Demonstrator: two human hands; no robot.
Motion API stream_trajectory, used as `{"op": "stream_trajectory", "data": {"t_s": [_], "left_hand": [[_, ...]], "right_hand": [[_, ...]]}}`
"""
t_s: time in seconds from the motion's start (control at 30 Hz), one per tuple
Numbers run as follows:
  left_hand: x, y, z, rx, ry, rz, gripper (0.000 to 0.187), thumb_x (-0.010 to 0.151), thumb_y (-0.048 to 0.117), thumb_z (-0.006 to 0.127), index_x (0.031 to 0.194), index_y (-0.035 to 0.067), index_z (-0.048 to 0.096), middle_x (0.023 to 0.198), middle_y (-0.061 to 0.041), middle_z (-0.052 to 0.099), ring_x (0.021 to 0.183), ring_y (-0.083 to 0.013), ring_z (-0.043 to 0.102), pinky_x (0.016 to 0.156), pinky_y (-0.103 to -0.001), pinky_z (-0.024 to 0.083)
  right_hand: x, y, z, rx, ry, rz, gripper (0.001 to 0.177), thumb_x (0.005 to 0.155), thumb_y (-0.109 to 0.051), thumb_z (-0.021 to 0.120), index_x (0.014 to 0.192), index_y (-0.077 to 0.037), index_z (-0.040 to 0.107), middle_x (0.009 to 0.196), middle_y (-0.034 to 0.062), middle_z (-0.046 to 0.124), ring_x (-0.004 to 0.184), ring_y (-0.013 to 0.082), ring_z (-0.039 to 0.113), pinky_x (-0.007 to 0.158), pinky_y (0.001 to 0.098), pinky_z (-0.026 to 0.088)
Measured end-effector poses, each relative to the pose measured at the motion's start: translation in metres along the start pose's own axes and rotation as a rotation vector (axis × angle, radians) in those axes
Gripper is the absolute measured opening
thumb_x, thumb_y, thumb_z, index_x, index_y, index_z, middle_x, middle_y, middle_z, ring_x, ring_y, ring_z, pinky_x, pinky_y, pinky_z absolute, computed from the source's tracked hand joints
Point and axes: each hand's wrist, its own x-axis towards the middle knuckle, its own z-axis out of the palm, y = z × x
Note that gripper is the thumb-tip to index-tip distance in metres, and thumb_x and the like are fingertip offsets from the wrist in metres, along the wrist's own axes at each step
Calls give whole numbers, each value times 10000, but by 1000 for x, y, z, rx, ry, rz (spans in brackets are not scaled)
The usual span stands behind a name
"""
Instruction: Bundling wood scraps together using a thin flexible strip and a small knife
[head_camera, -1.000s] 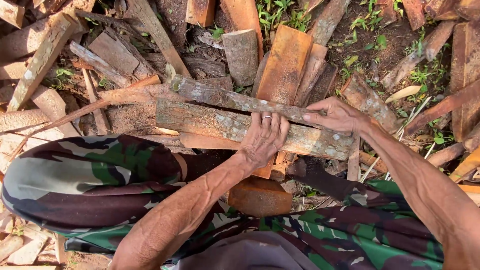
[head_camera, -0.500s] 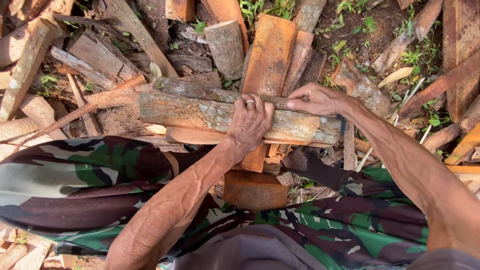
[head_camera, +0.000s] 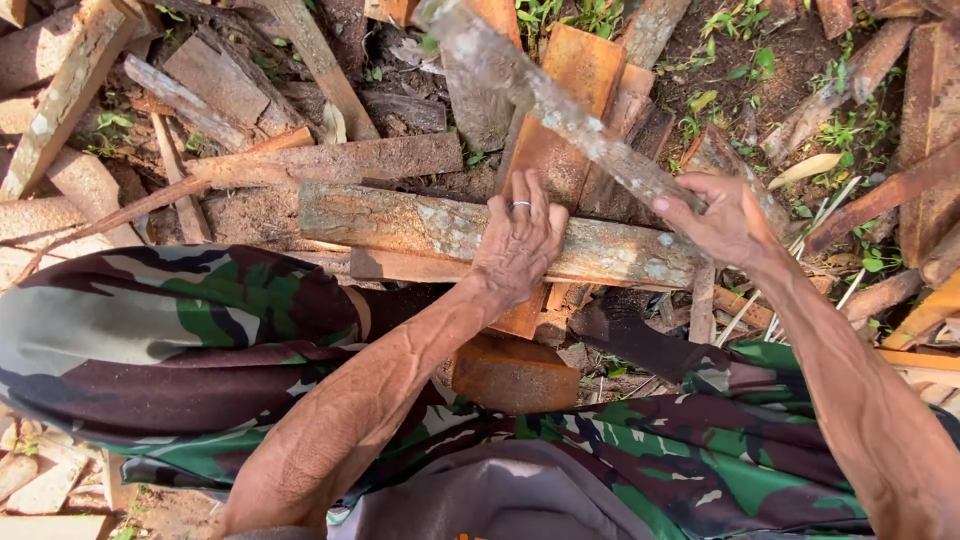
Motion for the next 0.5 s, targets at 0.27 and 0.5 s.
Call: {"op": "stream_trajectory", "data": {"t_s": [0.27,0.5], "left_hand": [[13,-1,13,100,146,31,447,825,467,689,958,106,461,792,-71,479,690,-200,432,641,-392,377],[15,1,17,113,119,64,397,850,409,651,990,73,490,803,-84,483,669,-206,439,653,-412,375]], "right_hand": [[-63,-110,10,266,406,46,727,932,-27,621,1575,23,287,1420,180,432,661,107,489,426,187,381],[9,-196,54,989,747,287,277,904,-167,726,1167,-81,732,934,80,736,594,121,643,402,201,532]]}}
